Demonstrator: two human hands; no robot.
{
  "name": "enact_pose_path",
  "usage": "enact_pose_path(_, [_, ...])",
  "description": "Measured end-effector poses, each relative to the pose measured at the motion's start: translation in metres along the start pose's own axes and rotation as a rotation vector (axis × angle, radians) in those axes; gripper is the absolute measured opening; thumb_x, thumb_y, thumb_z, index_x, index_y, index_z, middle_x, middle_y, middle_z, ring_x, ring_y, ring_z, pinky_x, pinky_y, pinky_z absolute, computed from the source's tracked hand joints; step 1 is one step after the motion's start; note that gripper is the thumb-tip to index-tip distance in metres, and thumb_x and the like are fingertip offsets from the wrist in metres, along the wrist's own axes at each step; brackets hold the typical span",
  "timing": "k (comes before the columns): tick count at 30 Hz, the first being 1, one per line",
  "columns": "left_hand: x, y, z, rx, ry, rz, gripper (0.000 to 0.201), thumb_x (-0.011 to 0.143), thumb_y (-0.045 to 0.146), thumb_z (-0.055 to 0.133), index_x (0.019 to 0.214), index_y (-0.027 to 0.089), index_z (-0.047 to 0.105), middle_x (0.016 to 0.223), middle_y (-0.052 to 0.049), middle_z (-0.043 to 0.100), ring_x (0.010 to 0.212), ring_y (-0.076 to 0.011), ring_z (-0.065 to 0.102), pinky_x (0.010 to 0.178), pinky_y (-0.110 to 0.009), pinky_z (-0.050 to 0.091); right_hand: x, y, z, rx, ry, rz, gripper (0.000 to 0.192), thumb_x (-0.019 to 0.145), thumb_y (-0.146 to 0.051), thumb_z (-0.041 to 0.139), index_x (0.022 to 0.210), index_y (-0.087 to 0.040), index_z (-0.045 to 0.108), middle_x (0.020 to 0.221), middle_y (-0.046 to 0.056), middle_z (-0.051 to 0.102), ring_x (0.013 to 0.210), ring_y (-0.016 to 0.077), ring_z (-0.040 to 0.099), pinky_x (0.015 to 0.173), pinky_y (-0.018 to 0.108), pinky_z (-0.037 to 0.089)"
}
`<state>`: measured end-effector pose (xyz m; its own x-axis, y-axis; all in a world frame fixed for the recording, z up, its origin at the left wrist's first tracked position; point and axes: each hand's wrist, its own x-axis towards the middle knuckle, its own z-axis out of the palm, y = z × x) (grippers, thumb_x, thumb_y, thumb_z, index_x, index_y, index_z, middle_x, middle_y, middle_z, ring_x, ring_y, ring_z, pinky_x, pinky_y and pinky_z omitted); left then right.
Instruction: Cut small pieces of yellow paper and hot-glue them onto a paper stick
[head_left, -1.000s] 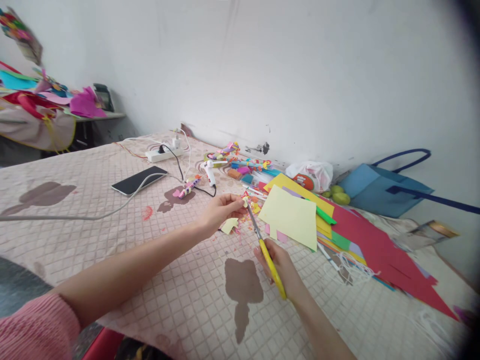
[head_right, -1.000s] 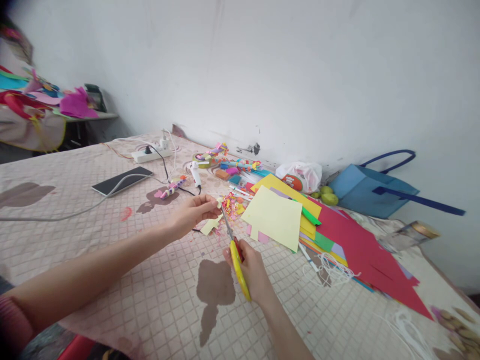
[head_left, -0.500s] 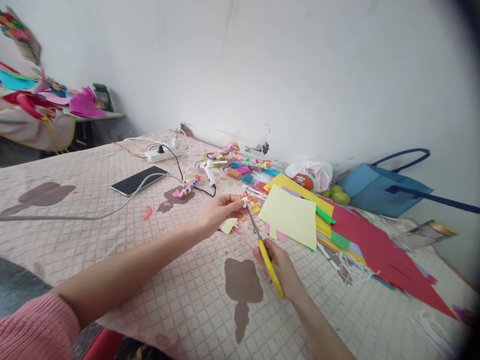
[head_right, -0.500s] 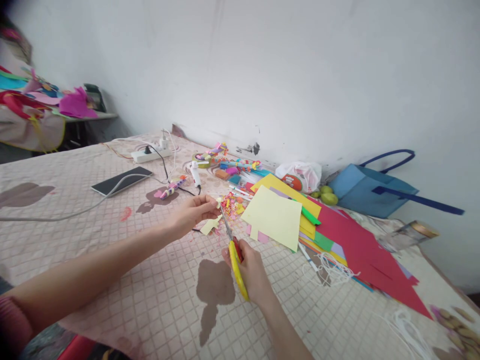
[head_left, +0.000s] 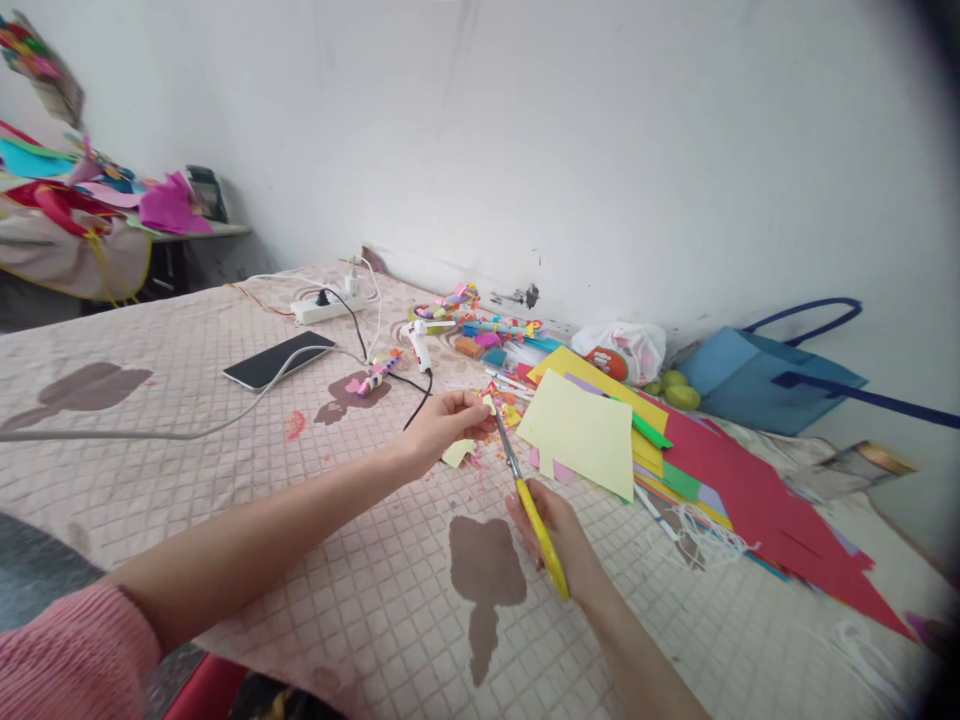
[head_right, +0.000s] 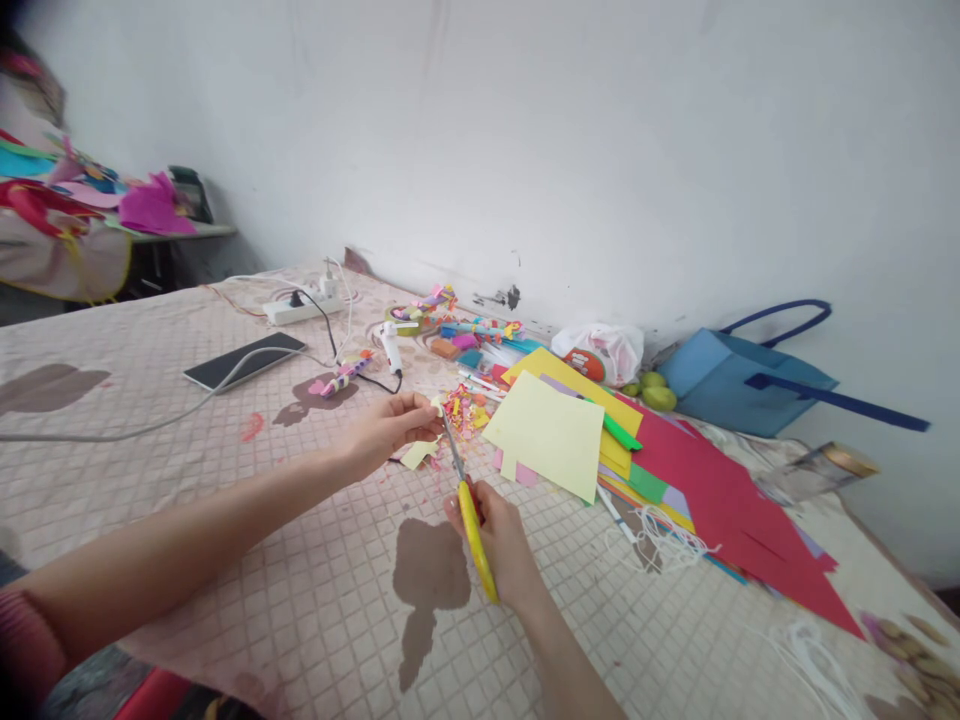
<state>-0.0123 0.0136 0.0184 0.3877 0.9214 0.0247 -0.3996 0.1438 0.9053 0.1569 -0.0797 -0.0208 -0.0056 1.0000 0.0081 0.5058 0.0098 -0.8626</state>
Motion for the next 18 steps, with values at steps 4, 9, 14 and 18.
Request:
enact_pose_path(4, [0.0004, -0.001, -0.0006, 0.001, -0.003, 0.008, 0.025, 0.068, 0.029, 0.072, 0.072, 0.011, 0.055, 0.07, -0.004, 0.065, 0.066, -0.0107, 0.062, 0.067, -0.024, 0.048, 0.0011, 0.0053, 0.0013, -0.012, 0.015, -0.006, 0.036, 0.076, -0.054, 0.052, 0.065, -0.021, 0.041, 0.044, -0.009, 0.035, 0.036, 0.0067, 0.032, 0.034, 0.02, 0.027])
enact_pose_path(9, [0.0, -0.0006, 0.0001, 0.011, -0.004, 0.005, 0.024, 0.069, 0.027, 0.071, 0.072, 0.011, 0.053, 0.071, -0.005, 0.065, 0.067, -0.0112, 0.062, 0.066, -0.023, 0.048, 0.0016, 0.0071, 0.0021, -0.011, 0.025, -0.002, 0.037, 0.075, -0.056, 0.052, 0.065, -0.021, 0.041, 0.044, -0.009, 0.035, 0.036, 0.0067, 0.032, 0.034, 0.019, 0.026])
enact_pose_path(14, [-0.0005, -0.0004, 0.0006, 0.013, -0.011, 0.007, 0.025, 0.068, 0.029, 0.071, 0.071, 0.012, 0.053, 0.071, -0.004, 0.065, 0.067, -0.0114, 0.063, 0.067, -0.024, 0.048, 0.0022, 0.0048, 0.002, -0.035, 0.027, -0.007, 0.034, 0.076, -0.052, 0.052, 0.065, -0.021, 0.041, 0.044, -0.009, 0.035, 0.036, 0.0067, 0.032, 0.035, 0.019, 0.026])
enact_pose_path(18, [-0.0008, -0.0004, 0.0004, 0.025, -0.023, 0.009, 0.026, 0.068, 0.03, 0.071, 0.071, 0.012, 0.053, 0.071, -0.004, 0.065, 0.069, -0.0121, 0.063, 0.067, -0.025, 0.048, 0.0025, 0.0027, 0.0008, -0.079, 0.026, -0.017, 0.032, 0.077, -0.049, 0.052, 0.065, -0.021, 0.04, 0.043, -0.009, 0.033, 0.036, 0.0065, 0.031, 0.035, 0.019, 0.026])
